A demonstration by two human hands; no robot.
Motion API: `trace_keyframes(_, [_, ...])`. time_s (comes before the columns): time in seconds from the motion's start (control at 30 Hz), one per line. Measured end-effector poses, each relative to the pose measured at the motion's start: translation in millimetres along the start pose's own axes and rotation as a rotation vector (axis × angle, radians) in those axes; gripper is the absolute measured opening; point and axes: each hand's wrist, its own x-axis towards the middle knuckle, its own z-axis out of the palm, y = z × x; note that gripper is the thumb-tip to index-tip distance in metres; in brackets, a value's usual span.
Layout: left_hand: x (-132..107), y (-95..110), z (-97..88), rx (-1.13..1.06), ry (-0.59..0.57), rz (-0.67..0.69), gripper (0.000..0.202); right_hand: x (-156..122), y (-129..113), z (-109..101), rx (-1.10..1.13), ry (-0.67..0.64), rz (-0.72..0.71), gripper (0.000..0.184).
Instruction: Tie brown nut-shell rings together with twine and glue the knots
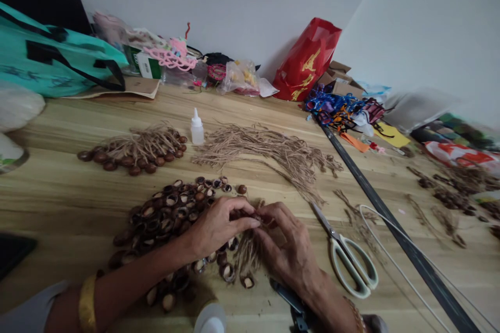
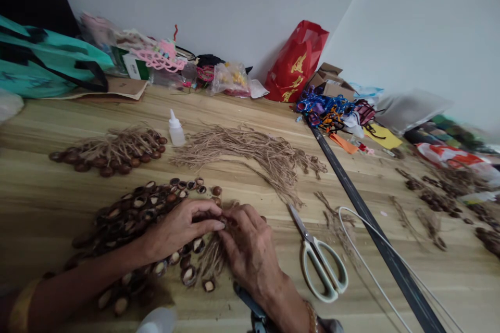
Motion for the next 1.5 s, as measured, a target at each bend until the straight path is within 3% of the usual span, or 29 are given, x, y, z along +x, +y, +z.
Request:
trace_keyframes(0.47, [-2.1,4.5,-0.1,0.120,-0.035,-0.021,0.018,-0.9,-1.5,-3.1,-0.029,-0.061,-0.020,0.018])
trace_keyframes(0.83, [-1.8,2.7,-0.9,0.034,0.000,0.002,0.018,3.7,-4.9,-3.3,0.196,0.041,0.115,0.016])
trace_keyframes(1.03, [-3.2,-0.9,0.6,0.083,0.023,-0.010,0.021,3.9,-2.5,-3.4,0.137,0.012,0.063,0.019])
trace_keyframes(1.5, [-3.3,5.1,0.2,0.088,-0.041,-0.001,0.019,-0.3,-2.1,-2.8,0.007,-0.052,0.026,0.015])
